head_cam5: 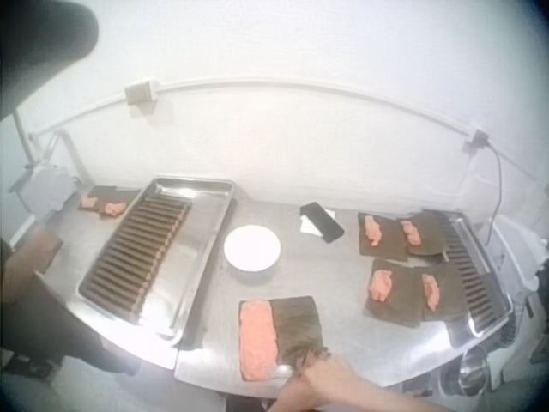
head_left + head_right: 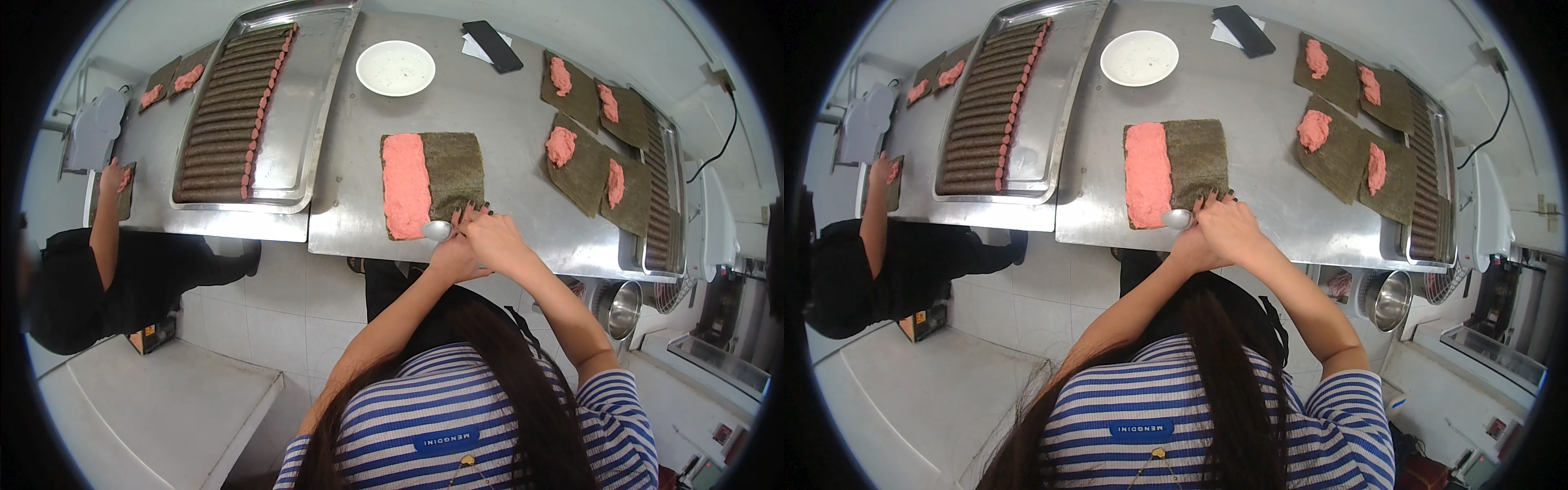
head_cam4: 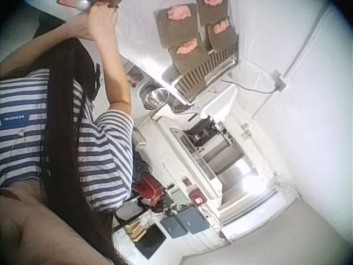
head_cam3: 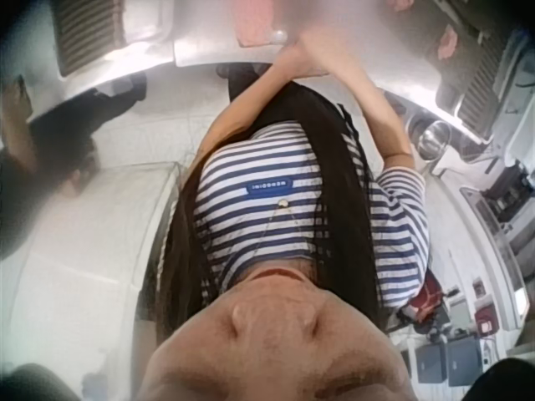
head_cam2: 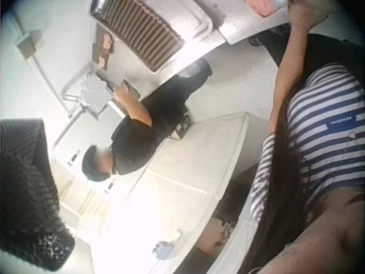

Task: The person spreads a pink filling onto a sheet of nori using a spoon, then rolls the nori into a cylindrical shape. The person places the finished roll onto a metal tray alongside other completed rolls.

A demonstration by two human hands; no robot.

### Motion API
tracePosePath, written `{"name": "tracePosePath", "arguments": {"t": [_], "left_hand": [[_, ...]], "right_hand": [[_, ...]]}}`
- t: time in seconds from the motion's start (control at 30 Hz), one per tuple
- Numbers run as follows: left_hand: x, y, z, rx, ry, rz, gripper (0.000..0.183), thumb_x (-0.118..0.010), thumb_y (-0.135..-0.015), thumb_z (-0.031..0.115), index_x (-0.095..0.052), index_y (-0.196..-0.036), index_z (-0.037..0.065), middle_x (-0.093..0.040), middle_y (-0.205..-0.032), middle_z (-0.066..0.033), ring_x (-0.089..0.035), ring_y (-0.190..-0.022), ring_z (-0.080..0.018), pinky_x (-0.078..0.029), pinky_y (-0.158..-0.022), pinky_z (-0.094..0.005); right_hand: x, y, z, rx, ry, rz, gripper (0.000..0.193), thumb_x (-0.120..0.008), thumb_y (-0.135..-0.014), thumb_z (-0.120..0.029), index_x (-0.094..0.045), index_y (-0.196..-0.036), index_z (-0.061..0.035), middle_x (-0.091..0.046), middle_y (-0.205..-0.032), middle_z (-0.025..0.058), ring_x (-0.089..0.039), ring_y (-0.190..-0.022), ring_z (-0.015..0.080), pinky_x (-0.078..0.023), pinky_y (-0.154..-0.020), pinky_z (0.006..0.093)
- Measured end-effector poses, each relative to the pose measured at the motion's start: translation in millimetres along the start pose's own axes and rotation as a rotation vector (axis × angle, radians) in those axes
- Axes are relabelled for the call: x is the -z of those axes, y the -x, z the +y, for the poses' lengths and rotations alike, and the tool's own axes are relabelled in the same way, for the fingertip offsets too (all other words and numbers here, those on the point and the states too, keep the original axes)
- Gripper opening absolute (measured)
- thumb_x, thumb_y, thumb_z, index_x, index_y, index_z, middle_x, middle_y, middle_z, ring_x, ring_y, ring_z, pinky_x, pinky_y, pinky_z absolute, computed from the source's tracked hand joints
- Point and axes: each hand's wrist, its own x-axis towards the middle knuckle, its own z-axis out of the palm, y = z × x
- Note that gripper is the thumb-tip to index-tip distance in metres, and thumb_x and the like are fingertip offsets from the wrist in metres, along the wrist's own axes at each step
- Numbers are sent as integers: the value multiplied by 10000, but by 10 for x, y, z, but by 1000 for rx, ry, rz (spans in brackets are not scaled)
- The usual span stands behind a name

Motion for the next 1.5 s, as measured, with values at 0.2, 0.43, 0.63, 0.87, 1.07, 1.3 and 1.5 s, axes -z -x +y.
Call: {"name": "tracePosePath", "arguments": {"t": [0.2, 0.43, 0.63, 0.87, 1.07, 1.3, 1.5], "left_hand": [[134, -13, 16, 26, -99, -271, 901, -562, -743, 654, -381, -1383, 46, -366, -1409, -235, -294, -1311, -446, -183, -1090, -578], [42, 24, -17, -48, -60, -139, 915, -590, -732, 645, -394, -1368, 18, -423, -1362, -242, -307, -1318, -412, -178, -1106, -553], [-23, -44, -30, -24, 49, 12, 920, -599, -730, 611, -345, -1412, 48, -311, -1464, -221, -209, -1371, -433, -158, -1118, -541], [169, -18, 8, -12, 69, -139, 848, -597, -766, 563, -374, -1384, 27, -370, -1431, -193, -299, -1340, -367, -202, -1107, -512], [49, 20, -30, -65, 94, -84, 843, -591, -773, 558, -366, -1397, 38, -373, -1436, -167, -299, -1344, -360, -197, -1098, -531], [15, -13, 0, -35, -448, 73, 636, -404, -888, 336, -307, -1419, -2, -265, -1496, -183, -266, -1359, -404, -200, -1103, -537], [43, -1, 23, -16, -502, 60, 673, -466, -845, 367, -331, -1407, 22, -303, -1486, -124, -266, -1367, -337, -177, -1113, -518]], "right_hand": [[354, -90, 124, 6, -215, 77, 250, -549, -757, -98, -699, -955, -65, -642, -844, 146, -641, -779, 345, -504, -656, 448], [100, -355, 71, -33, -130, 25, 299, -553, -767, -111, -665, -1042, -78, -619, -905, 137, -639, -816, 339, -508, -694, 434], [-108, -102, -100, 13, -72, -14, 293, -497, -803, -122, -666, -1037, -75, -621, -930, 126, -644, -851, 329, -512, -727, 424], [253, -147, 8, 88, -226, -104, 220, -526, -769, -123, -681, -904, -43, -636, -951, 157, -650, -869, 350, -521, -714, 469], [134, -310, -70, -62, -148, -15, 282, -512, -808, -113, -663, -1044, -75, -630, -983, 131, -643, -840, 337, -514, -702, 437], [-307, 1, -352, 35, -80, 208, 234, -495, -814, -110, -656, -967, -36, -618, -973, 195, -635, -901, 394, -512, -759, 480], [-236, 125, -402, -154, -316, 167, 296, -514, -797, -91, -621, -1067, -32, -616, -986, 158, -640, -846, 362, -517, -715, 453]]}}
